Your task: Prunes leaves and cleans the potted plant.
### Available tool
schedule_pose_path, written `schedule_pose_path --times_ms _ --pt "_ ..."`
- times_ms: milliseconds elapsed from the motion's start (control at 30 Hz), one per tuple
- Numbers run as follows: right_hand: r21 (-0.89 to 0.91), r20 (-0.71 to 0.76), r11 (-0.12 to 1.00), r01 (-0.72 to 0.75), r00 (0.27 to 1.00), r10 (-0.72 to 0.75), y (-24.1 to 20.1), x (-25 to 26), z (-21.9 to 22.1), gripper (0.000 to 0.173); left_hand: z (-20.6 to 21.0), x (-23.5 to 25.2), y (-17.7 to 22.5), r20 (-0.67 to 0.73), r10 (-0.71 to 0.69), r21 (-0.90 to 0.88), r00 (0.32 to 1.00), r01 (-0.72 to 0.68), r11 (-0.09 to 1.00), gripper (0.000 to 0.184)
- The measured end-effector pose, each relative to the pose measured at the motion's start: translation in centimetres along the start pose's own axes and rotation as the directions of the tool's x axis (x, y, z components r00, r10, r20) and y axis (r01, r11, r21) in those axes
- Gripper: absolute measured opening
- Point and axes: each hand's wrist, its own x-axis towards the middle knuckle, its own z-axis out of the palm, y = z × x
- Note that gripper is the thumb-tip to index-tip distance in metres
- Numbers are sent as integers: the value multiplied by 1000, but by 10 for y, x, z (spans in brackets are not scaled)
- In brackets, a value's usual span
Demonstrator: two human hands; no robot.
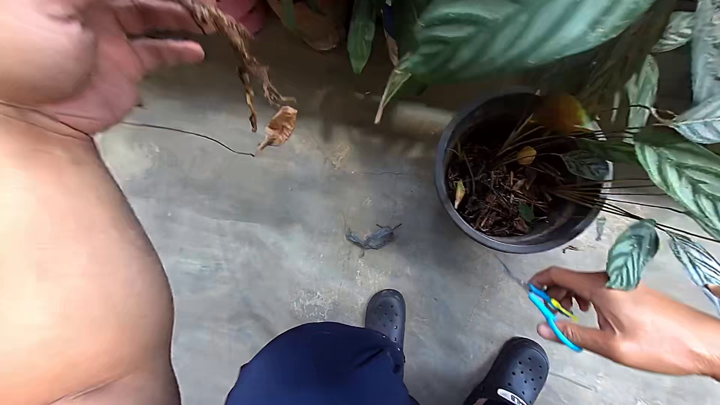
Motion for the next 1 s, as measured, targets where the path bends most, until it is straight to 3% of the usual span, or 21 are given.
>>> schedule_pose_path --times_ms 133,233,333,433,533,667,767,833,900,1000 --pt "-25 106 999 -41 993 43 14 20 25 63 14 -30 -9 -159 -224 114 961 243 963 28" --pt "-71 237 987 -142 959 155 13 34 33 60 47 -38 -28 -161 -364 75 917 379 922 24" --pt "-16 226 998 -59 972 61 9 42 37 60 84 -37 -56 -175 -299 -23 938 300 954 21" --pt "204 171 976 79 979 -114 -10 55 29 61 118 -38 -81 -252 -58 122 966 91 988 24" --pt "329 113 926 183 967 -231 -42 74 16 58 137 -44 -81 -165 66 272 984 -19 962 27" --pt "312 -11 923 225 972 -233 -74 100 7 56 151 -53 -73 -106 30 38 994 -26 999 28" --pt "404 -186 876 262 962 -201 -86 118 8 49 157 -62 -74 -25 -48 -43 999 47 998 23" --pt "458 -221 850 259 960 -173 -89 130 9 45 160 -68 -76 44 -108 -96 993 112 989 16" --pt "516 -206 828 220 970 -129 -85 137 10 44 157 -73 -80 171 -165 -107 971 184 977 17" --pt "556 -179 814 169 981 -81 -74 139 14 45 142 -78 -87 423 -273 23 864 291 956 44"
